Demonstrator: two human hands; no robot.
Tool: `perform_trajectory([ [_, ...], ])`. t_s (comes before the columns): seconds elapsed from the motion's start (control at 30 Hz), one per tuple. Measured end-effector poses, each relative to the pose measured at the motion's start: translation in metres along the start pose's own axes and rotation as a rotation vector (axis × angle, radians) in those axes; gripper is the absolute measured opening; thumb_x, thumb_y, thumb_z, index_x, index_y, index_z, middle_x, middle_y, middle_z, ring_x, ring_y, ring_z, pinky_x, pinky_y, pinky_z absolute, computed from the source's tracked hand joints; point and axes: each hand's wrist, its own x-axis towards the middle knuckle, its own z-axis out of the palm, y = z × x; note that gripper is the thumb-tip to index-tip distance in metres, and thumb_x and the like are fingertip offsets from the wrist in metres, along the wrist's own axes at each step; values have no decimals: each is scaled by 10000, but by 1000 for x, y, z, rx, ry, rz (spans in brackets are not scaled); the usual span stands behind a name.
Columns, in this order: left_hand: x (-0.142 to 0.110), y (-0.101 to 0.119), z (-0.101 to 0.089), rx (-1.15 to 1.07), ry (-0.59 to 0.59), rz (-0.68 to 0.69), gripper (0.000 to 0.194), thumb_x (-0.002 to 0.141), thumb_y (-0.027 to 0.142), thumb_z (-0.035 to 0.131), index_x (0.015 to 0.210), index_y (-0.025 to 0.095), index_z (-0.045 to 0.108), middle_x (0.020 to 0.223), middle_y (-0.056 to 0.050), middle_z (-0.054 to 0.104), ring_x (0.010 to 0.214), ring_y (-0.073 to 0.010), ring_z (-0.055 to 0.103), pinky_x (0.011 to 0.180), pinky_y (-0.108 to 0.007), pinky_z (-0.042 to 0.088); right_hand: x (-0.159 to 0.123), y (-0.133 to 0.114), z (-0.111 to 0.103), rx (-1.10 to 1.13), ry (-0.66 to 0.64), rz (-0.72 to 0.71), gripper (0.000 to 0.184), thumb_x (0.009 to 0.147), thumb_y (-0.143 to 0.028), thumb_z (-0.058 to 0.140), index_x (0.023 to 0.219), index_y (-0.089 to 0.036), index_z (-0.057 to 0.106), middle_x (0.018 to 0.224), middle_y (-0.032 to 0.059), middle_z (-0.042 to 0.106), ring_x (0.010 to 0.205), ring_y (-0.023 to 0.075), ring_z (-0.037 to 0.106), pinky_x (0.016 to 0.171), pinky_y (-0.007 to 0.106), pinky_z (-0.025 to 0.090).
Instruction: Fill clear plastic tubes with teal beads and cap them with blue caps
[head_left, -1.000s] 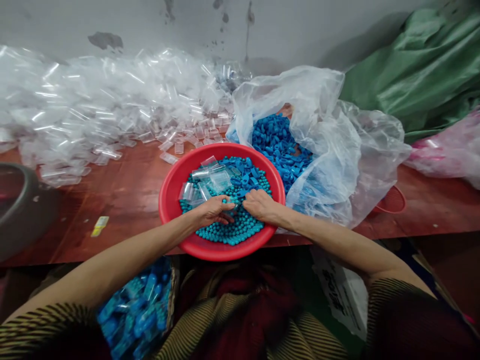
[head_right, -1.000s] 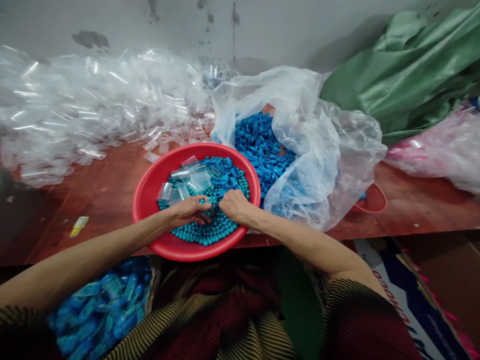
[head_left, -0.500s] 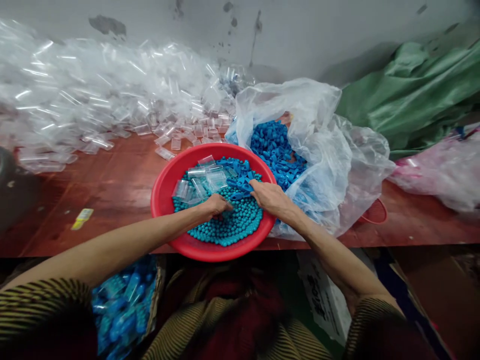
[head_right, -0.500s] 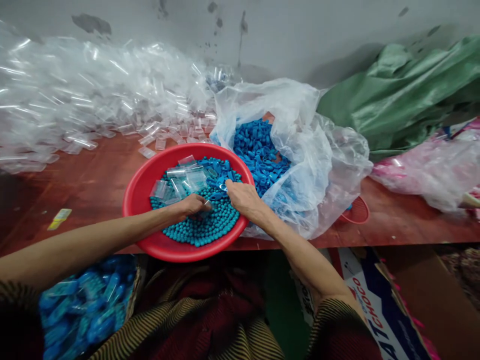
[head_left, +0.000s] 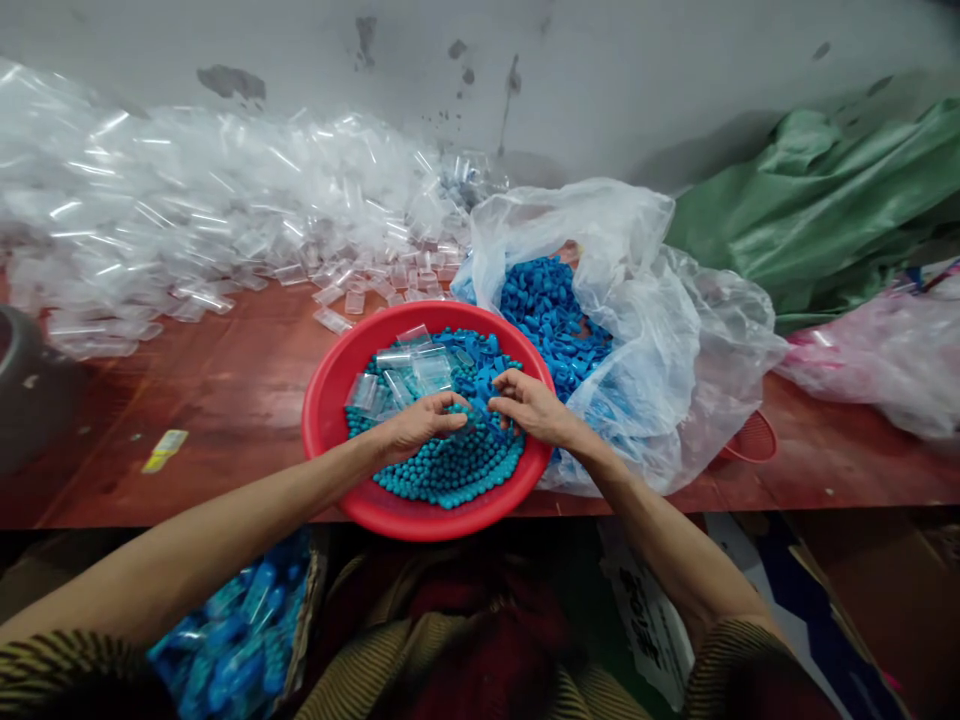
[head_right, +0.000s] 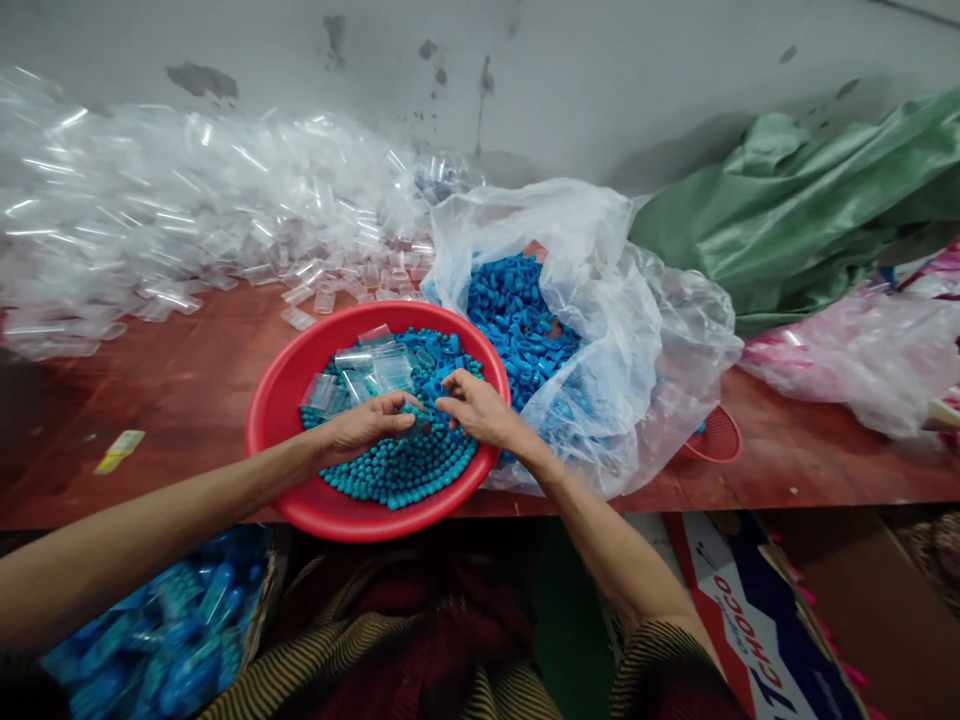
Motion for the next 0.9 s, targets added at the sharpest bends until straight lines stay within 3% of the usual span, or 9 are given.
perform_trajectory([
  [0.13,-12,-4,10,-44,-45,4,463,648,458,731,914,169,486,714,-11,630,639,-157,634,625,-286,474,-7,-6,18,-278,163,-204,169,811,-218,535,978,-190,537,858,34,634,785,180,626,703,314,502],
  [0.3,-20,-7,22,-6,112,49,516,648,522,698,941,176,450,690,16,607,477,-124,597,452,-217,421,-22,-9,35,-431,230,-486,338,865,-114,386,1142,-158,576,1147,138,619,1082,218,569,933,388,455],
  [0.37,-23,-7,27,1,111,56,531,653,532,686,965,177,444,687,16,610,455,-122,591,422,-207,406,-24,-9,37,-327,253,-474,299,876,-158,412,1103,-154,607,1090,127,640,1027,209,594,895,365,478],
  [0.47,-26,-7,32,28,94,73,524,661,519,678,968,173,431,674,19,609,444,-121,586,414,-208,412,-22,-10,38,-79,292,-266,223,861,-222,476,995,-166,645,864,57,667,785,163,630,740,303,511],
  [0.57,-27,-7,33,64,119,96,492,684,478,652,990,159,436,665,22,597,463,-123,589,419,-210,417,-18,-10,38,149,258,-40,247,866,-289,476,1018,-169,629,603,-24,574,529,111,548,535,237,463],
  [0.63,-27,-6,32,90,152,127,493,700,434,632,1055,156,431,663,28,588,482,-123,587,425,-213,424,-17,-12,36,177,205,-2,294,886,-311,436,1081,-175,608,523,-54,503,447,98,481,464,217,414],
  [0.7,-27,-6,30,113,184,163,519,707,390,623,1123,162,412,659,39,574,485,-116,570,429,-218,432,-19,-15,33,73,144,-61,305,897,-299,415,1108,-186,604,574,-35,548,497,108,520,510,229,441],
  [0.83,-28,-6,30,106,177,204,496,716,355,617,1133,165,426,663,43,558,475,-90,526,420,-207,417,-22,-20,21,-249,59,-279,313,840,-255,517,1131,-171,596,1017,88,662,965,204,611,848,342,472],
  [0.9,-28,-5,30,101,143,204,478,724,348,616,1125,165,429,668,41,563,452,-77,514,411,-199,397,-22,-21,16,-309,33,-294,336,834,-254,526,1152,-158,582,1045,101,656,991,213,603,871,352,460],
])
